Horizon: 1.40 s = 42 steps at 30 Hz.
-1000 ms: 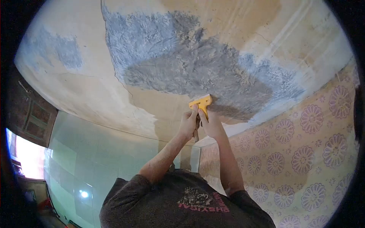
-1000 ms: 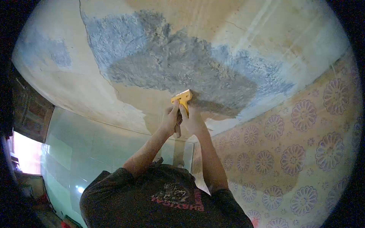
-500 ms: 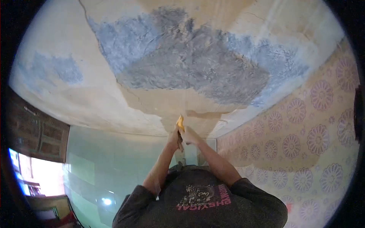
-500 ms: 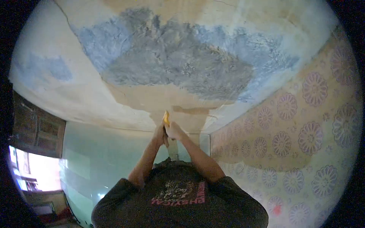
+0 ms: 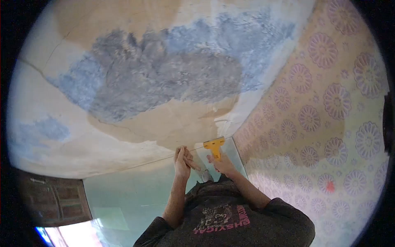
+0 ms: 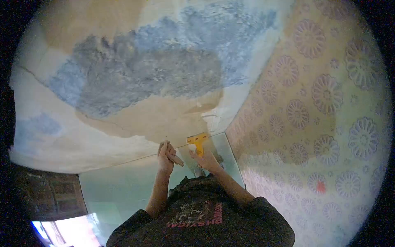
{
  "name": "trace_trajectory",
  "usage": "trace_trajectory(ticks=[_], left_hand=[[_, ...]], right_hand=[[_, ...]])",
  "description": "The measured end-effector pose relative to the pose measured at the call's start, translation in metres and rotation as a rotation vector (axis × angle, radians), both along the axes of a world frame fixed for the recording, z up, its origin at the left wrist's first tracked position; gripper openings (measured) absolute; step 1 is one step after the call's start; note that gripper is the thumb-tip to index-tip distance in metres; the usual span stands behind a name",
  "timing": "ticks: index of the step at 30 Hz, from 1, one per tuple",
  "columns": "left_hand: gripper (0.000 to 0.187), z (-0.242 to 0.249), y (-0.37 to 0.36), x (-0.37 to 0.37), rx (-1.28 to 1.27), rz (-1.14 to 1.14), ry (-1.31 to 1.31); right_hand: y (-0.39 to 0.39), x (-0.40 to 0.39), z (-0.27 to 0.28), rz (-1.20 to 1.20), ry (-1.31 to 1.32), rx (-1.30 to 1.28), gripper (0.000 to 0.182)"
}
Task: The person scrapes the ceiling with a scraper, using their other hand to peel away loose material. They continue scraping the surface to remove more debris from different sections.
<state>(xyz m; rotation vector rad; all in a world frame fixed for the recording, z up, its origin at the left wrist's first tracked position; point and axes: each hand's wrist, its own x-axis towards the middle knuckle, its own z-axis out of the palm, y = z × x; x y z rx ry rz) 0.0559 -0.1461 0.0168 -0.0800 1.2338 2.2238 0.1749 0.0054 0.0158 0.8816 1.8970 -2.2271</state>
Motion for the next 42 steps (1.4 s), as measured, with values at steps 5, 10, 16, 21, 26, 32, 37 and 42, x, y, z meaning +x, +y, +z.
trace_trajectory(ticks=[5,10,16,21,26,32,37,42], left_hand=[[0.018,0.024,0.037,0.010,0.202,-0.043,0.104],[0.016,0.049,0.067,0.033,-0.210,-0.194,0.306],[0.012,0.095,0.067,-0.021,-0.363,0.406,0.872],[0.017,0.206,0.066,-0.095,-0.727,1.205,1.449],[0.011,0.200,0.130,-0.152,-0.413,1.241,1.459],[0.017,0.178,0.192,-0.096,-0.865,-0.147,1.037],[0.028,0.105,0.209,-0.116,-0.715,0.121,2.595],[0.025,0.134,0.188,-0.128,-0.893,0.578,2.105]], right_hand=[[-0.005,0.021,0.001,0.058,0.166,-0.016,0.029],[0.009,0.017,0.043,-0.342,0.312,0.014,0.029],[0.055,0.043,0.063,-0.288,0.214,-0.043,0.022],[0.089,0.093,0.049,-0.337,0.105,-0.079,0.020],[0.108,0.131,0.036,-0.345,0.076,-0.097,0.021],[0.107,0.147,0.016,-0.406,0.029,-0.073,0.019],[0.106,0.146,0.026,-0.307,0.033,-0.076,0.020],[0.115,0.156,0.014,-0.323,-0.014,-0.036,0.020]])
